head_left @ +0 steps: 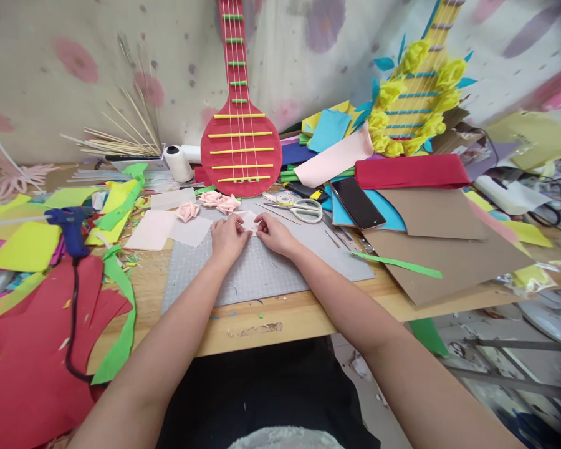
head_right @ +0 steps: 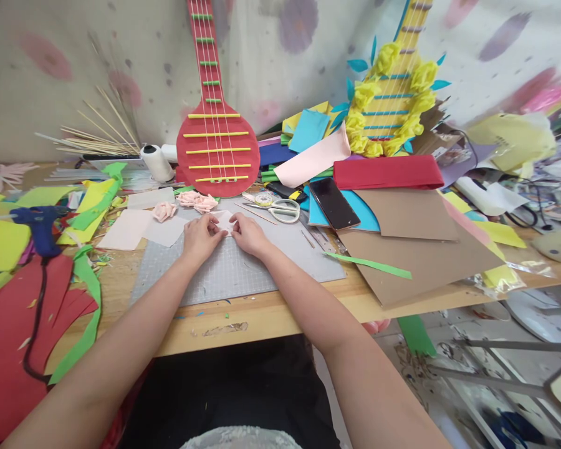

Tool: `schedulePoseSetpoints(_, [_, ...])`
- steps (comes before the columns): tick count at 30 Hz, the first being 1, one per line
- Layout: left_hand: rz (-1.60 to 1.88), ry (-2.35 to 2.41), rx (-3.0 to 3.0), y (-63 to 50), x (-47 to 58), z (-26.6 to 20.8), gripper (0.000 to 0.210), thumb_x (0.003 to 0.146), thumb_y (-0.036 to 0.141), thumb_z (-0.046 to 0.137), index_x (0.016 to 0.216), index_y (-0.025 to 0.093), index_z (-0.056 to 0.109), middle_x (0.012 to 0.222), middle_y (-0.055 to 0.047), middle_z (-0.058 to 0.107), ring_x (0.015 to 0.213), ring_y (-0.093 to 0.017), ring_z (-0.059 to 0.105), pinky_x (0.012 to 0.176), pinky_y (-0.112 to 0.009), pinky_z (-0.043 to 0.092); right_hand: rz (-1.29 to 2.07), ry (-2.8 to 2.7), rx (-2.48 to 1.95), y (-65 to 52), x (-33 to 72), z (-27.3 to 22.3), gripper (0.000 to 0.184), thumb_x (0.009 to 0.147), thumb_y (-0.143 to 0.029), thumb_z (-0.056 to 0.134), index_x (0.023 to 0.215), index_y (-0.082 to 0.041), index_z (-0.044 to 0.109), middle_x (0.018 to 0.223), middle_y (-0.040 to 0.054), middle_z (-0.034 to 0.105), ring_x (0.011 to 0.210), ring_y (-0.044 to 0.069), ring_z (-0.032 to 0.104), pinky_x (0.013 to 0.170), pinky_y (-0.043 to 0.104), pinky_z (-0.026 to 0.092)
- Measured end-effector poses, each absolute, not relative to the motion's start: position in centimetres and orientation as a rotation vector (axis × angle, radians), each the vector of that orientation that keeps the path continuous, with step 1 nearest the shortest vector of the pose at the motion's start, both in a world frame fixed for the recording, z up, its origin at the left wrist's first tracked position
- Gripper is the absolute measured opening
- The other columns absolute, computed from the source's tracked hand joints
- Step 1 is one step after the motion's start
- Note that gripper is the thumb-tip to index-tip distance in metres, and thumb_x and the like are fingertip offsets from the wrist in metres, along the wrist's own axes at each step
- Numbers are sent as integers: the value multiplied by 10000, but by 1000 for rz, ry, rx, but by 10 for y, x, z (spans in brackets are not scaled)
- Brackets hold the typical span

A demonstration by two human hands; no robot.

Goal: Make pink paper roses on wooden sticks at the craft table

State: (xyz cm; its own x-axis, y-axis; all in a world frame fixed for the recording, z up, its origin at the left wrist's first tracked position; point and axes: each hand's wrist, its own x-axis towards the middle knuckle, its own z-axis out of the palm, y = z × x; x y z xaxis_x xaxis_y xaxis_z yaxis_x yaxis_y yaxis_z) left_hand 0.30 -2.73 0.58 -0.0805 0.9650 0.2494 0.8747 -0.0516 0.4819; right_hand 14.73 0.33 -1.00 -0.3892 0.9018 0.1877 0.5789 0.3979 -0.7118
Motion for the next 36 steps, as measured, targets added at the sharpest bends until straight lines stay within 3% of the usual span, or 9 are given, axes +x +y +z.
schedulePoseSetpoints(4, [803, 2049, 2010, -28, 4, 6, 250, 693, 296, 642, 899, 207, 533, 747, 7, 652, 867, -213, 538, 862, -359, 305, 677, -2047, -1388, 3, 142, -9, 189, 803, -166, 431, 985, -179, 480, 774, 0, 564, 723, 132, 501, 699, 269, 382])
schedulePoseSetpoints(14, [719, 2031, 2143, -27, 2, 3, 110, 720, 332, 613, 726, 223, 599, 757, -13, 657, 869, -223, 521, 849, -384, 290, 433, -2250, -1360, -1, 140, -10, 201, 810, -157, 476, 1009, -158, 499, 905, 60, 590, 895, 182, 510, 820, 319, 372])
schedulePoseSetpoints(27, [641, 2083, 2178, -30, 4, 2, 118, 754, 341, 578, 780, 240, 633, 829, -33, 640, 928, -236, 482, 885, -403, 257, 361, -2321, -1366, -1, 140, -9, 123, 835, -175, 452, 922, -163, 537, 897, 55, 580, 869, 171, 497, 809, 299, 369])
schedulePoseSetpoints(36, [641, 2099, 2148, -33, 5, 3, 129, 757, 353, 564, 792, 250, 633, 834, -37, 637, 930, -245, 482, 906, -417, 246, 346, -2327, -1370, 0, 140, -14, 164, 846, -175, 424, 959, -155, 542, 936, 68, 577, 903, 175, 495, 835, 315, 366])
